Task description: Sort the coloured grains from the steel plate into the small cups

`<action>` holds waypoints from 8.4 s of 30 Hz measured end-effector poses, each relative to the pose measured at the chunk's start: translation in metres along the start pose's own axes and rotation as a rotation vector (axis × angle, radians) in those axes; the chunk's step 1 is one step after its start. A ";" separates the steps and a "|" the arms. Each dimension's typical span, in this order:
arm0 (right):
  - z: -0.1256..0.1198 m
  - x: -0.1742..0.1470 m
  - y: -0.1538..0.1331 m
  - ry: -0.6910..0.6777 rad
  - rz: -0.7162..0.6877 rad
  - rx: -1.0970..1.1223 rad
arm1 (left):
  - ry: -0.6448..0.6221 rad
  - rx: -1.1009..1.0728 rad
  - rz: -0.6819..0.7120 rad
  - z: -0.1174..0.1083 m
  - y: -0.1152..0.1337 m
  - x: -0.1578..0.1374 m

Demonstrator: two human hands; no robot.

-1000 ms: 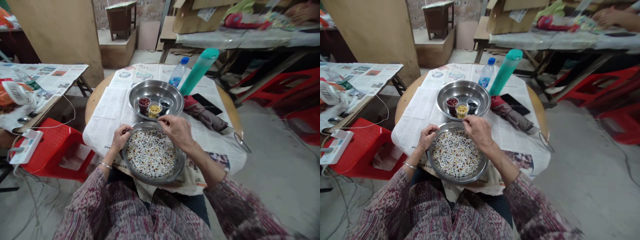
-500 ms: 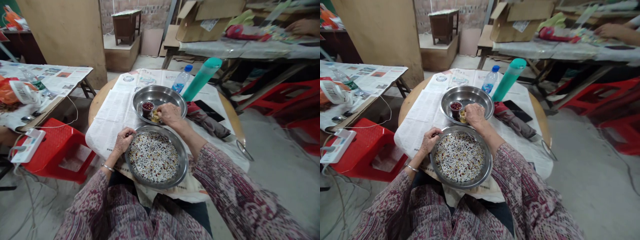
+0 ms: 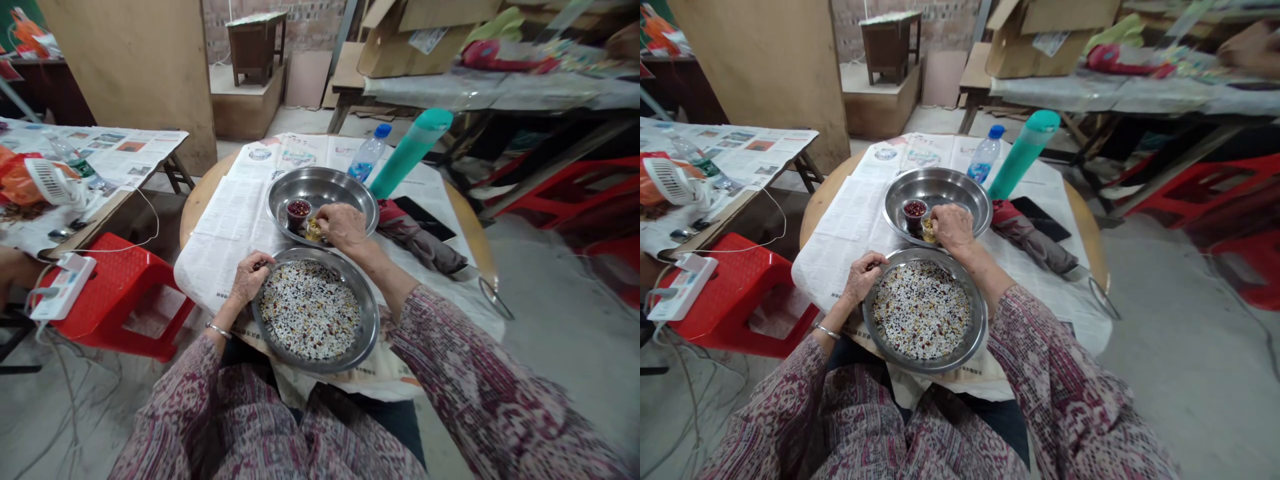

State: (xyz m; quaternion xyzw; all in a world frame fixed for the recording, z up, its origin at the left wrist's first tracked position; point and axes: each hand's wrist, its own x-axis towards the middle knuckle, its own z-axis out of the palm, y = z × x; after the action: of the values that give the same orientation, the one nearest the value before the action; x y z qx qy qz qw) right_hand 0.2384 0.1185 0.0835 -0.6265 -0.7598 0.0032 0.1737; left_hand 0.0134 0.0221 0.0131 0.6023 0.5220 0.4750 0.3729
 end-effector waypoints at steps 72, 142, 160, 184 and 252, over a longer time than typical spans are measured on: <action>0.042 -0.239 -0.011 0.424 0.118 0.561 | -0.686 0.961 0.367 0.047 0.055 -0.004; 0.047 -0.246 -0.009 0.512 0.105 0.609 | -0.860 0.906 0.616 0.100 0.060 -0.021; 0.046 -0.247 -0.009 0.485 0.093 0.584 | -0.848 0.825 0.259 0.028 0.078 -0.072; 0.044 -0.246 -0.010 0.483 0.113 0.595 | -0.776 0.750 0.182 0.045 0.072 -0.052; 0.046 -0.246 -0.010 0.496 0.124 0.630 | -0.522 0.403 0.189 0.092 0.070 -0.030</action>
State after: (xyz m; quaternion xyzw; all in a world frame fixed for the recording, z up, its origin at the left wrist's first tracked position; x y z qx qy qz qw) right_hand 0.2549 -0.1088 -0.0212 -0.5688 -0.6176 0.0953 0.5347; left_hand 0.1211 -0.0156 0.0491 0.8109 0.4341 0.2247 0.3218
